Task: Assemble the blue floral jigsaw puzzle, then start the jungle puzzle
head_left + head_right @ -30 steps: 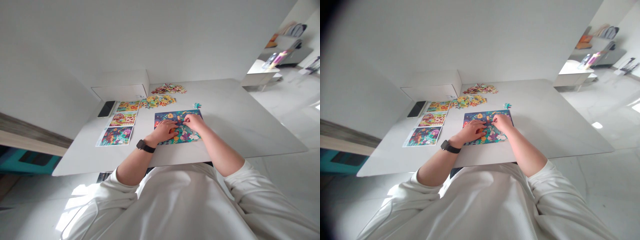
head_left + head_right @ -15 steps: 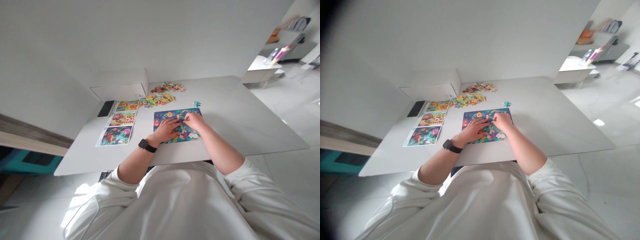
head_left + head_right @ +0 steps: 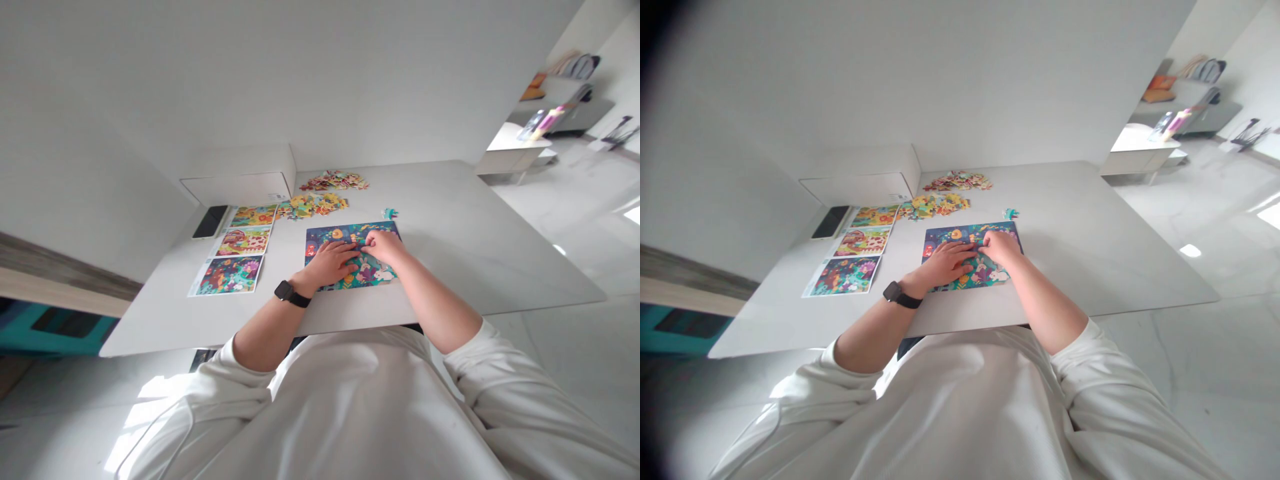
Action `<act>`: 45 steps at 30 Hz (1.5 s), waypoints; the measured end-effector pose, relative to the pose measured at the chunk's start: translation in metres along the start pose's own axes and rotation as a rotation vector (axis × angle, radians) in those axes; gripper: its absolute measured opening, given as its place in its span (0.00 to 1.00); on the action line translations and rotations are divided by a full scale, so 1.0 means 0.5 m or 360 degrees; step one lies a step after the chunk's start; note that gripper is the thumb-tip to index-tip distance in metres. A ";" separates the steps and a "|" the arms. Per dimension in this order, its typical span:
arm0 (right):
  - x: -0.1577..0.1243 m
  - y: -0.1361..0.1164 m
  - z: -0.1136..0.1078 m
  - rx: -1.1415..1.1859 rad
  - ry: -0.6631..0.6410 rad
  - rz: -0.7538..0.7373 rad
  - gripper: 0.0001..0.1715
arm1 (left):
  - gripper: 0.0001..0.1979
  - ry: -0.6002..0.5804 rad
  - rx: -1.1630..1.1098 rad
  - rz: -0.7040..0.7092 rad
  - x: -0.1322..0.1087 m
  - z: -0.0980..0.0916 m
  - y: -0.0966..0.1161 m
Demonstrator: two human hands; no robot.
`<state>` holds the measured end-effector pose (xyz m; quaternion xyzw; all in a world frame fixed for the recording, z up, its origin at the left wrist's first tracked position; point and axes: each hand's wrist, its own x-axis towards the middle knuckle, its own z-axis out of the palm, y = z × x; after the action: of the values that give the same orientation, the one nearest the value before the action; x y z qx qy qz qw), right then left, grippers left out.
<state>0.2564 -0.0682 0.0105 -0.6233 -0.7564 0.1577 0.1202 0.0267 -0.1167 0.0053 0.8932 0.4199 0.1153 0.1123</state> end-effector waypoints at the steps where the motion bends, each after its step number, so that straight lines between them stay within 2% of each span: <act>1: 0.001 0.000 0.001 0.0004 -0.0002 0.0003 0.11 | 0.26 0.0020 0.0010 0.0008 0.001 0.001 0.001; 6: 0.003 -0.003 0.002 0.0003 -0.0011 0.0029 0.09 | 0.25 0.0101 0.0071 0.0036 0.007 0.009 0.005; 12: 0.003 -0.008 -0.004 -0.0080 -0.0078 0.0025 0.09 | 0.26 0.0024 0.0050 0.0026 0.008 0.012 -0.005; 19: 0.018 -0.006 -0.024 -0.0041 -0.0230 -0.0063 0.12 | 0.25 0.0068 -0.0085 0.0103 -0.001 0.000 -0.025; 21: 0.043 0.011 -0.049 0.0005 -0.0275 -0.0027 0.10 | 0.25 0.0064 -0.0093 0.0096 -0.002 -0.002 -0.024; 23: 0.076 0.041 -0.081 -0.0001 -0.0186 0.0064 0.08 | 0.25 0.0059 -0.0076 0.0076 -0.001 -0.002 -0.021; 27: 0.145 0.118 -0.126 -0.0083 0.0159 0.0364 0.17 | 0.26 0.0059 -0.0043 0.0055 -0.001 -0.001 -0.013; 29: 0.170 0.150 -0.130 -0.0102 0.0193 0.0413 0.22 | 0.26 0.0068 -0.0062 0.0055 -0.003 -0.002 -0.011; 32: 0.191 0.180 -0.124 -0.0084 0.0166 0.0339 0.26 | 0.24 0.0093 -0.0106 0.0057 -0.007 -0.005 -0.012; 37: 0.201 0.204 -0.120 0.0085 0.0152 0.0245 0.19 | 0.23 0.0168 -0.0255 0.0078 -0.006 -0.005 -0.019; 45: 0.209 0.214 -0.129 0.0124 0.0118 0.0130 0.19 | 0.24 0.0377 -0.0544 0.0085 -0.002 -0.019 -0.010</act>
<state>0.3576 0.0584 0.0267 -0.6538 -0.7187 0.1686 0.1659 0.0195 -0.1133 0.0127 0.8521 0.3806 0.2922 0.2090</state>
